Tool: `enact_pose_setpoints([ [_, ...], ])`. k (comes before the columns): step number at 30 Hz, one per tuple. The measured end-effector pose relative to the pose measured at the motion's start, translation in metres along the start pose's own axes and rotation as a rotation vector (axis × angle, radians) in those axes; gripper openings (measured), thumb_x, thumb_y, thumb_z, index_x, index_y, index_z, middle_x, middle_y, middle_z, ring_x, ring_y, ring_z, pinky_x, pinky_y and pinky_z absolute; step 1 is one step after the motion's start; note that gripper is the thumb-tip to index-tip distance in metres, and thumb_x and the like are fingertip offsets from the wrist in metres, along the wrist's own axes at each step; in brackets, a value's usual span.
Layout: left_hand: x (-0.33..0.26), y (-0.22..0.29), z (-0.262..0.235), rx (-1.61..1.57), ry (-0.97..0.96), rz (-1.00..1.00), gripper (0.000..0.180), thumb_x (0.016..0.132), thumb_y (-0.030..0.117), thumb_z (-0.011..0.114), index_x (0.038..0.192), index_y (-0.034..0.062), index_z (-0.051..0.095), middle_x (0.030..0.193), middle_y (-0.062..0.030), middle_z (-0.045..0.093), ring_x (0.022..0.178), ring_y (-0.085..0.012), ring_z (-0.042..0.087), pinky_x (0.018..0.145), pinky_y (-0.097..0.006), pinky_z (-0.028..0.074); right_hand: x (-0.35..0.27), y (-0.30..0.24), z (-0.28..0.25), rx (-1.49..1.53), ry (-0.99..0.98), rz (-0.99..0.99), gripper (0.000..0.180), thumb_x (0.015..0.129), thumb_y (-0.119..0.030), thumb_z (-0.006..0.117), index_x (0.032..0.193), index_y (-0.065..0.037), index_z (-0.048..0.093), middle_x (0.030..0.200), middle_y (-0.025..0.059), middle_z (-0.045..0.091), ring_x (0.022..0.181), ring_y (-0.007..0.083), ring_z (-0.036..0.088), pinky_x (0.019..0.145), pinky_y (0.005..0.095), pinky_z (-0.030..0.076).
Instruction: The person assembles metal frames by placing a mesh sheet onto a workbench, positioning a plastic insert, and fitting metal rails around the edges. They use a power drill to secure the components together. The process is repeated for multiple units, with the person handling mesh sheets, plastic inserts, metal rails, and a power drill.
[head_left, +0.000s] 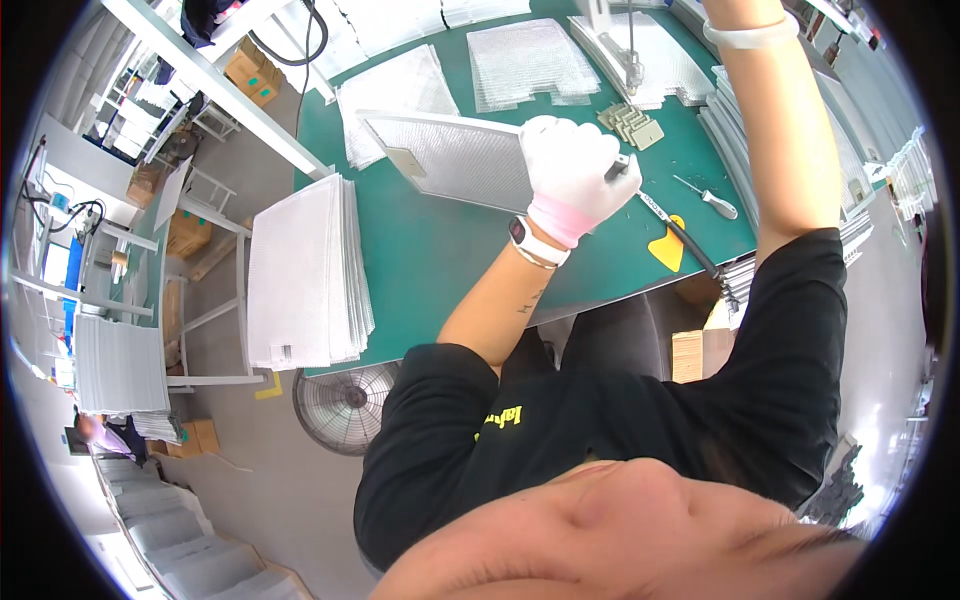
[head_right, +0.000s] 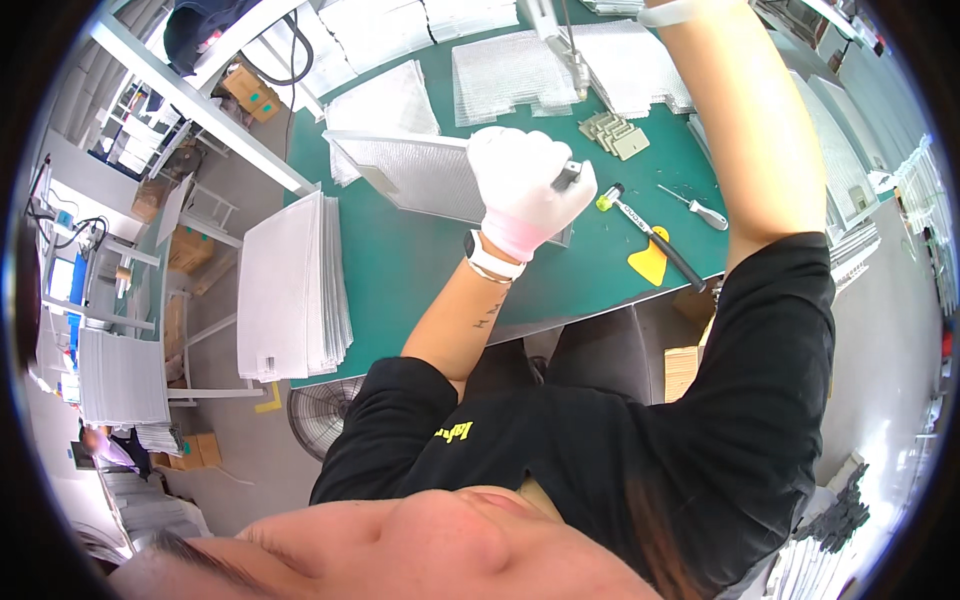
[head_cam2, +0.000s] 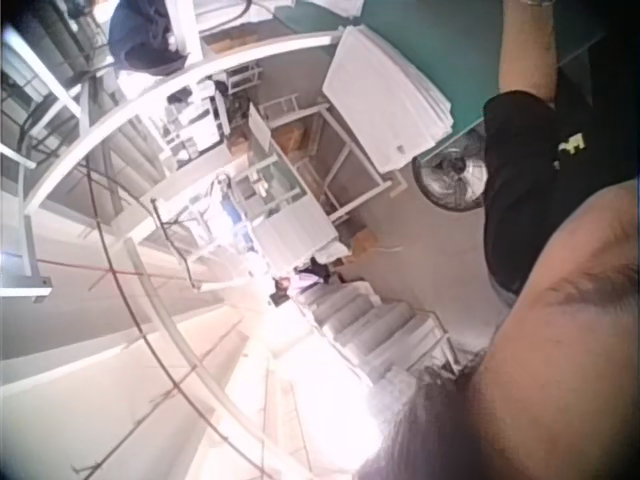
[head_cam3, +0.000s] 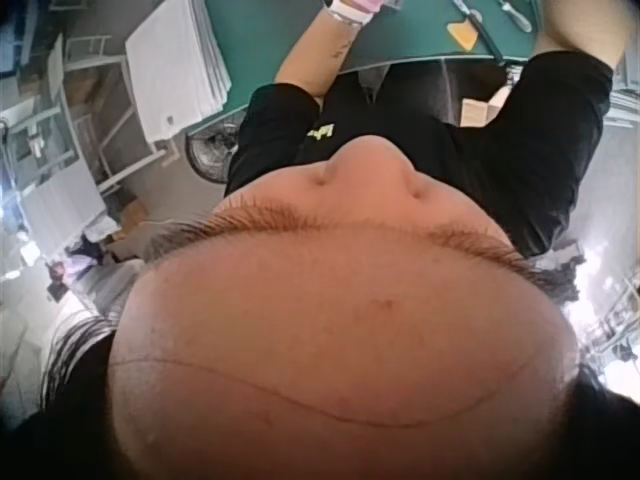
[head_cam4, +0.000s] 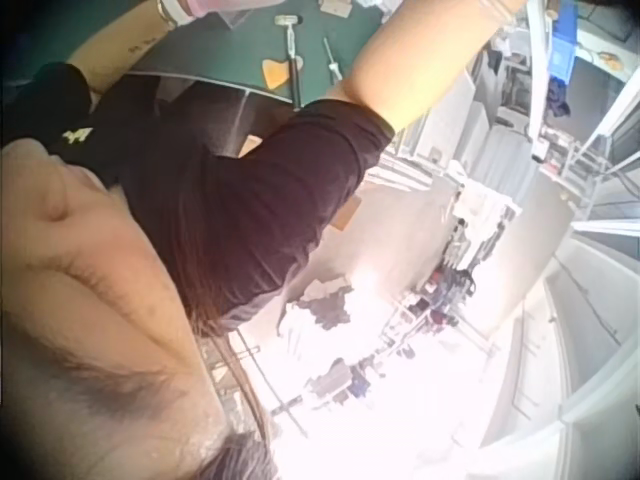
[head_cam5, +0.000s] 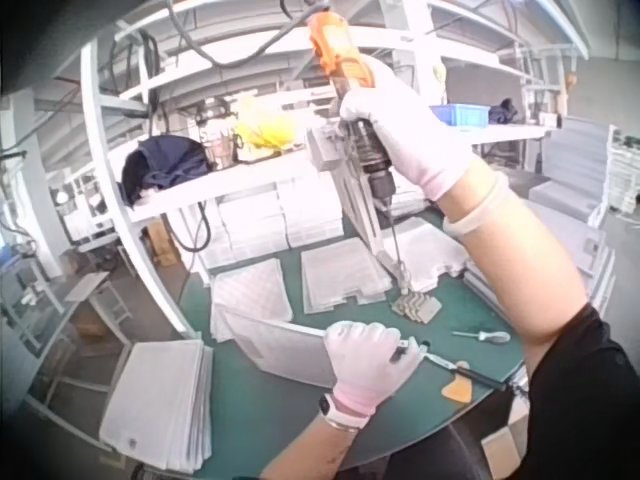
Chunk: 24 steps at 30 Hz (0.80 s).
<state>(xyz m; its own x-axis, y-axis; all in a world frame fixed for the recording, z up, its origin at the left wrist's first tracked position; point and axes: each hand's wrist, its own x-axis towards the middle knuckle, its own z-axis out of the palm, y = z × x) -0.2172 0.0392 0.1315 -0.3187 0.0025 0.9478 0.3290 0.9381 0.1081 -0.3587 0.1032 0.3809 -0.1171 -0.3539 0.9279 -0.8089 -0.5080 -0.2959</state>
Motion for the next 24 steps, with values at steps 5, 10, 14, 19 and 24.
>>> enact_pose_setpoints([
  [5, 0.004, -0.009, 0.017, -0.027, 0.060, -0.032, 0.017, 0.065, 0.023, 0.075, 0.065, 0.0161, 0.059, 0.067, -0.0019, 0.055, 0.066, -0.0254, 0.054, 0.074, -0.043, 0.037, -0.031, -0.023, 0.010, 0.687, 0.105, 0.484, 0.013, 0.096, -0.023, 0.063, 0.100, -0.012, 0.057, 0.084, 0.0005, 0.061, 0.064, 0.0078, 0.057, 0.048, 0.0215, 0.045],
  [10, 0.003, -0.010, 0.018, -0.095, -0.082, -0.124, 0.013, 0.066, 0.023, 0.073, 0.070, 0.0157, 0.062, 0.070, -0.0023, 0.059, 0.066, -0.0263, 0.056, 0.073, -0.044, 0.037, -0.046, -0.026, -0.001, 0.815, 0.270, 0.443, 0.011, 0.099, -0.025, 0.060, 0.100, -0.014, 0.057, 0.080, -0.0027, 0.061, 0.059, 0.0066, 0.054, 0.044, 0.0196, 0.040],
  [14, -0.003, -0.016, 0.025, -0.061, 0.068, -0.024, 0.013, 0.064, 0.021, 0.072, 0.067, 0.0156, 0.060, 0.068, -0.0024, 0.058, 0.063, -0.0273, 0.054, 0.070, -0.043, 0.037, -0.048, -0.027, 0.004, 0.634, 0.308, 0.423, 0.012, 0.098, -0.024, 0.061, 0.099, -0.014, 0.055, 0.080, -0.0008, 0.059, 0.060, 0.0072, 0.053, 0.046, 0.0194, 0.039],
  [19, 0.001, -0.012, 0.017, -0.053, 0.046, -0.016, 0.010, 0.063, 0.019, 0.073, 0.067, 0.0177, 0.064, 0.066, 0.0011, 0.062, 0.064, -0.0232, 0.058, 0.072, -0.041, 0.037, -0.057, -0.023, 0.007, 0.660, 0.122, 0.441, 0.017, 0.098, -0.027, 0.062, 0.092, -0.014, 0.053, 0.079, 0.0001, 0.054, 0.060, 0.0102, 0.050, 0.052, 0.0232, 0.040],
  [24, -0.002, -0.012, 0.019, -0.046, 0.108, 0.003, 0.011, 0.062, 0.018, 0.071, 0.061, 0.0182, 0.060, 0.061, 0.0006, 0.057, 0.059, -0.0244, 0.054, 0.070, -0.042, 0.034, -0.059, -0.020, 0.006, 0.730, 0.113, 0.455, 0.019, 0.098, -0.028, 0.061, 0.090, -0.012, 0.054, 0.079, 0.0002, 0.053, 0.060, 0.0102, 0.049, 0.051, 0.0234, 0.039],
])
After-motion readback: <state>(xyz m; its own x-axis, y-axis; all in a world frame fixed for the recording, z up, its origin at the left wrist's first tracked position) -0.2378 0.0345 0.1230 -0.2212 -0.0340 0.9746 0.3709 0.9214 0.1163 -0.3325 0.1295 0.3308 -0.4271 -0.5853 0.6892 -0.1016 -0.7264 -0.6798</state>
